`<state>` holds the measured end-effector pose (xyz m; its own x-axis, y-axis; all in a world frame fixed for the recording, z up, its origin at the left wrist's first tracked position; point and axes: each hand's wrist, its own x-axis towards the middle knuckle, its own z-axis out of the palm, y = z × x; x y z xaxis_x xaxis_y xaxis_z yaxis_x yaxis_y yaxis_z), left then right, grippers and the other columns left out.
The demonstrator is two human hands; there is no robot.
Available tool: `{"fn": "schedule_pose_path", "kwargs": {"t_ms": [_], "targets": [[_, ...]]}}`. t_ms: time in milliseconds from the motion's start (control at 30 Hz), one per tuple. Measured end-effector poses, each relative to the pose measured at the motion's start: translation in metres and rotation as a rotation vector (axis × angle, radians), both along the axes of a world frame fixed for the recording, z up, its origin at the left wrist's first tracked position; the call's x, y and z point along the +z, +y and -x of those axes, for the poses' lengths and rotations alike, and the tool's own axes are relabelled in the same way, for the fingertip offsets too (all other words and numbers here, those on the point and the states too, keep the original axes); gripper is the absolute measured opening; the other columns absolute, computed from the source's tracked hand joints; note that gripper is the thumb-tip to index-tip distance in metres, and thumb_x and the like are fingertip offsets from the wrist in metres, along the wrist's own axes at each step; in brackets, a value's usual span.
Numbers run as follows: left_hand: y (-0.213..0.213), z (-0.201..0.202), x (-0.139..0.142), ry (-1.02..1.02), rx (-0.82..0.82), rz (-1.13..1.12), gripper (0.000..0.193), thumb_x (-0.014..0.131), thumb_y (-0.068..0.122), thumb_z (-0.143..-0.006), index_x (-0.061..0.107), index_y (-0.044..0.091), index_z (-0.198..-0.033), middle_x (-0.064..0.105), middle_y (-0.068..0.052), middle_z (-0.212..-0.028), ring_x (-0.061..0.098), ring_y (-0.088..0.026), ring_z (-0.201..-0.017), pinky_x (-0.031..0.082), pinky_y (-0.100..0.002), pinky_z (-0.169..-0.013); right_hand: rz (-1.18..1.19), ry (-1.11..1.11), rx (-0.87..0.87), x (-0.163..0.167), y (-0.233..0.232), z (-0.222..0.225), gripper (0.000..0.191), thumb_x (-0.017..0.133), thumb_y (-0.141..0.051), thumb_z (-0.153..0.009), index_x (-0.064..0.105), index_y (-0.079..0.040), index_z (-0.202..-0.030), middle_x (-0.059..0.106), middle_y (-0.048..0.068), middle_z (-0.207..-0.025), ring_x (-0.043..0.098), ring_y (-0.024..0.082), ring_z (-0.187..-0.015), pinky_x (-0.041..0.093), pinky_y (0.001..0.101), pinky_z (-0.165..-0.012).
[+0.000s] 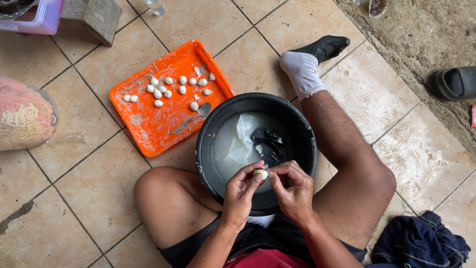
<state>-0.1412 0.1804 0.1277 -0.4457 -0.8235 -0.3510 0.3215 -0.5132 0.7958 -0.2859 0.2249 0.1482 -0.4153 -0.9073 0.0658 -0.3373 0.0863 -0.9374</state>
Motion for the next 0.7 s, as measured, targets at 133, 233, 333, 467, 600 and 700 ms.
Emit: {"fn": "schedule_pose_path", "kwargs": {"t_ms": [133,233,333,467,600,700], "targets": [[-0.002,0.004,0.006,-0.018,0.014,-0.076,0.041,0.055,0.023,-0.103,0.061,0.004,-0.139,0.071,-0.006,-0.123,0.067,-0.011,-0.110,0.054,-0.028,-0.098,-0.079,-0.482,-0.033,-0.024,0.002,-0.003,0.005,0.071,-0.004,-0.095,0.071,0.000,-0.092,0.064,0.002,-0.086,0.055,0.007,-0.075,0.045,0.0235,-0.065],[-0.002,0.006,0.008,-0.015,-0.026,-0.089,0.046,0.048,0.026,-0.104,0.053,0.009,-0.145,0.067,-0.002,-0.130,0.064,-0.006,-0.118,0.054,-0.027,-0.101,-0.054,-0.582,0.009,-0.035,0.006,-0.004,0.006,0.068,-0.004,-0.096,0.070,0.001,-0.094,0.066,0.002,-0.090,0.063,0.008,-0.079,0.051,0.0238,-0.071],[-0.002,0.004,0.008,0.009,-0.053,-0.030,0.046,0.051,0.023,-0.108,0.053,0.005,-0.151,0.063,-0.006,-0.124,0.060,-0.008,-0.109,0.052,-0.028,-0.099,-0.028,-0.619,0.003,-0.038,0.007,-0.007,0.005,0.067,-0.003,-0.097,0.069,0.001,-0.096,0.067,0.003,-0.093,0.062,0.008,-0.084,0.052,0.0237,-0.076],[-0.005,-0.002,0.007,-0.016,-0.036,-0.068,0.047,0.053,0.021,-0.105,0.052,0.008,-0.150,0.062,-0.003,-0.118,0.058,-0.008,-0.101,0.053,-0.028,-0.096,-0.028,-0.491,-0.136,-0.027,-0.004,-0.002,0.005,0.068,-0.003,-0.098,0.071,0.000,-0.101,0.069,0.004,-0.094,0.061,0.009,-0.088,0.051,0.0239,-0.080],[-0.007,-0.008,0.005,0.021,-0.040,-0.051,0.046,0.065,0.016,-0.098,0.058,0.007,-0.142,0.065,-0.001,-0.115,0.060,-0.008,-0.101,0.055,-0.028,-0.096,0.141,0.163,-0.003,0.001,-0.006,0.007,0.027,0.079,-0.004,-0.082,0.073,-0.006,-0.108,0.068,0.006,-0.105,0.059,0.015,-0.088,0.050,0.0274,-0.079],[-0.007,-0.010,0.002,0.006,-0.043,0.007,0.048,0.075,0.013,-0.092,0.064,0.005,-0.138,0.065,0.000,-0.109,0.060,-0.008,-0.102,0.053,-0.027,-0.096,0.249,0.372,0.119,0.014,-0.007,0.009,0.028,0.085,-0.009,-0.078,0.076,-0.009,-0.104,0.071,0.003,-0.093,0.063,0.019,-0.092,0.050,0.0319,-0.084]]}}
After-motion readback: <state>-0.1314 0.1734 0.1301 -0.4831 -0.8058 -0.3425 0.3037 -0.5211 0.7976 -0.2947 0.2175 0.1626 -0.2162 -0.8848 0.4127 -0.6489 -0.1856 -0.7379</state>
